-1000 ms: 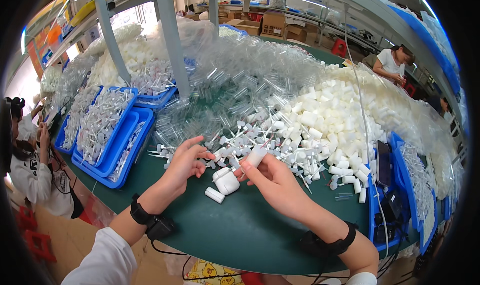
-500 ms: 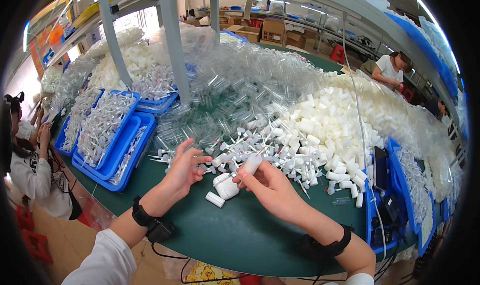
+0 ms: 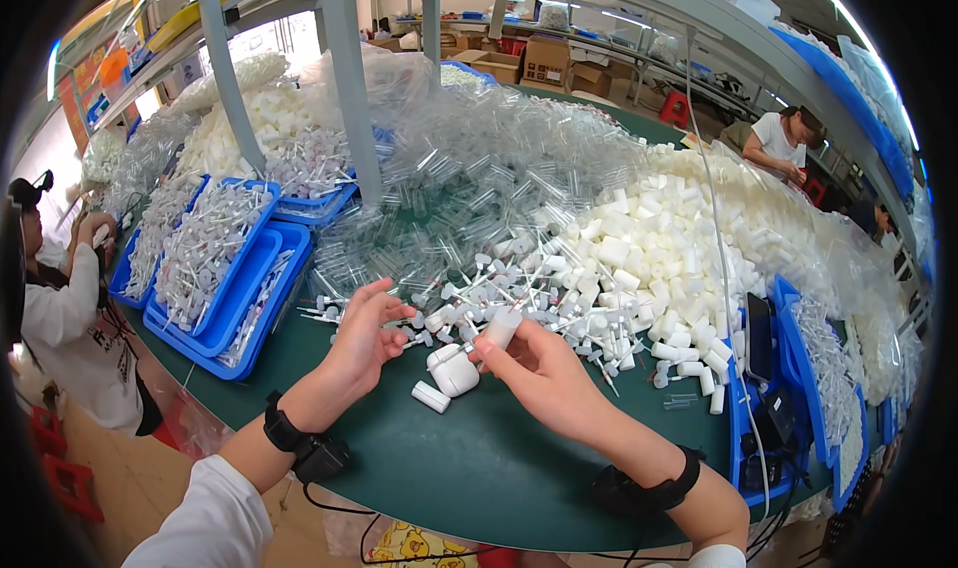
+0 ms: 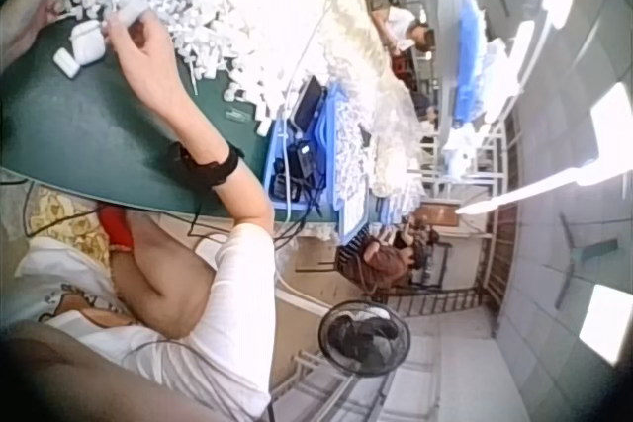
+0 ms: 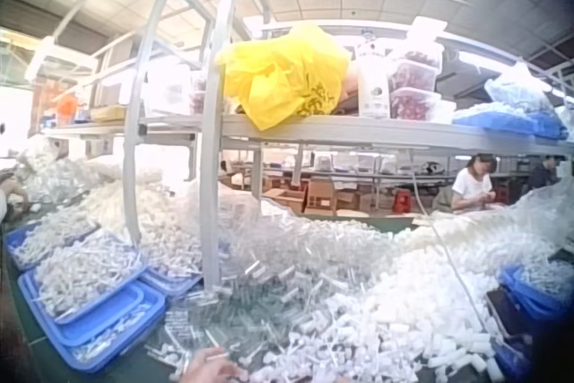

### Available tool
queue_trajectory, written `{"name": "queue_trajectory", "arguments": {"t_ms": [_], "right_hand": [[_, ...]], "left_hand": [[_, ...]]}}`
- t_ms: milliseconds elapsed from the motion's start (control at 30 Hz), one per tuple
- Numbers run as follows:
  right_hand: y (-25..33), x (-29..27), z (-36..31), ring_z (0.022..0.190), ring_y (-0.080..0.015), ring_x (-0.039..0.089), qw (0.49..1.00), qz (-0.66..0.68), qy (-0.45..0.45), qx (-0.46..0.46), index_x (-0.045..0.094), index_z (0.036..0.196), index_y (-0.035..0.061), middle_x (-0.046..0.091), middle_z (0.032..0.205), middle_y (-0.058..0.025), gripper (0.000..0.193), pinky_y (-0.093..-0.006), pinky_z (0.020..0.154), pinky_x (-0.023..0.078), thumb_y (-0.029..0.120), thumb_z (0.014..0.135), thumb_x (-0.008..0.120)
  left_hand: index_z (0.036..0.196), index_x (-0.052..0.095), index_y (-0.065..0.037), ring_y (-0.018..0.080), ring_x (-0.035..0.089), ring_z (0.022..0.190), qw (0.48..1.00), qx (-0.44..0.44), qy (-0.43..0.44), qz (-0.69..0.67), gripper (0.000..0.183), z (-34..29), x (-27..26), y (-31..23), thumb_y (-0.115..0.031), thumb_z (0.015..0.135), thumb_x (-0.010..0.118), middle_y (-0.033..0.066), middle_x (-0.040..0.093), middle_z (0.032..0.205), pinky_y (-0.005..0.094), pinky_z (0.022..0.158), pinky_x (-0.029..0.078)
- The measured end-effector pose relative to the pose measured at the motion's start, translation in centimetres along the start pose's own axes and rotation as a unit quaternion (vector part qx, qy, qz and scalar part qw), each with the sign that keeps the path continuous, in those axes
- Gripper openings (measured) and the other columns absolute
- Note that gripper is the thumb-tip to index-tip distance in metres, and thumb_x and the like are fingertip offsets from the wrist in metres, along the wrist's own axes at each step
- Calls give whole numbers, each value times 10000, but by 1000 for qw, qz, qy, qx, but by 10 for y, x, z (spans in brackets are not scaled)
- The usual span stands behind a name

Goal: Assembling small white plastic components and electronic parts at a workstation.

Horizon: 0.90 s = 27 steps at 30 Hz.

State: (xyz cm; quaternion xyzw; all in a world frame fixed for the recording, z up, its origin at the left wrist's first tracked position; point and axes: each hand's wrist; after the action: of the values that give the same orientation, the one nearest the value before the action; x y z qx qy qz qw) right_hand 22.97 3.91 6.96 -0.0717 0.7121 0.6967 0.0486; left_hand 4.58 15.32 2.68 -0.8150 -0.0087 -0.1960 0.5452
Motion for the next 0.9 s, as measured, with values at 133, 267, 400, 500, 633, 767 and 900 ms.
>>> {"name": "queue_trajectory", "arguments": {"t_ms": [133, 267, 400, 500, 633, 767, 900], "right_hand": [[0, 0, -1, 850, -99, 550, 1000, 5, 3, -6, 549, 1015, 16, 610, 926, -35, 266, -250, 772, 429, 260, 910, 529], [-1, 0, -1, 860, -106, 560, 1000, 0, 6, 0, 549, 1017, 16, 611, 931, -43, 263, -252, 775, 434, 254, 905, 536], [-3, 0, 0, 859, -111, 568, 1000, 0, 8, 2, 551, 1026, 14, 613, 942, -52, 259, -253, 773, 437, 242, 903, 537], [-6, 0, 0, 856, -106, 566, 1000, 1, 13, -2, 555, 1026, 14, 614, 945, -52, 254, -252, 772, 437, 235, 902, 537], [-1, 0, -1, 852, -99, 562, 1000, -10, 0, 7, 558, 1022, 15, 612, 943, -49, 250, -248, 764, 435, 233, 900, 540], [-3, -2, 1, 850, -95, 558, 1000, -11, 9, 3, 560, 1021, 14, 611, 943, -44, 255, -245, 752, 432, 237, 898, 544], [0, 0, -1, 845, -91, 555, 1000, -16, 4, 7, 564, 1024, 17, 609, 937, -32, 254, -244, 747, 431, 237, 899, 539]], "left_hand": [[1314, 259, -154, 112, 459, 568, 1000, -15, 4, -3, 521, -8, 5, -5, -178, 838, 468, 112, 566, 968, 226, 509, 376], [1292, 267, -177, 113, 457, 574, 999, -32, 17, -16, 490, -4, 3, -2, -164, 840, 457, 126, 581, 996, 224, 509, 372], [1242, 295, -166, 114, 456, 587, 999, -29, -18, -33, 420, -4, 4, -3, -157, 848, 442, 126, 579, 997, 225, 511, 374], [1203, 276, -157, 124, 482, 586, 998, -28, -10, -59, 425, -2, 0, -1, -137, 813, 443, 117, 588, 964, 235, 501, 398], [1208, 269, -148, 132, 486, 578, 997, -25, -12, -75, 435, 2, -1, 2, -139, 812, 448, 126, 573, 959, 239, 501, 402], [1214, 264, -144, 141, 496, 577, 997, -25, -22, -63, 444, 0, 0, 3, -141, 812, 451, 134, 557, 967, 250, 505, 411], [1211, 270, -131, 149, 503, 584, 998, -12, -24, -54, 444, -6, 6, -2, -142, 809, 459, 138, 552, 989, 256, 512, 418]]}}
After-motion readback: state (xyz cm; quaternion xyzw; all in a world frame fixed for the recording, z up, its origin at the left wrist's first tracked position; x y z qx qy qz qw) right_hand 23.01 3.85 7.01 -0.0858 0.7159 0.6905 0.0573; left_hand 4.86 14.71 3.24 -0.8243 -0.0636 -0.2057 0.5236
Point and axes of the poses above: each hand's wrist, its own z-axis towards the middle knuckle, its own x-axis out of the palm, y = z × x
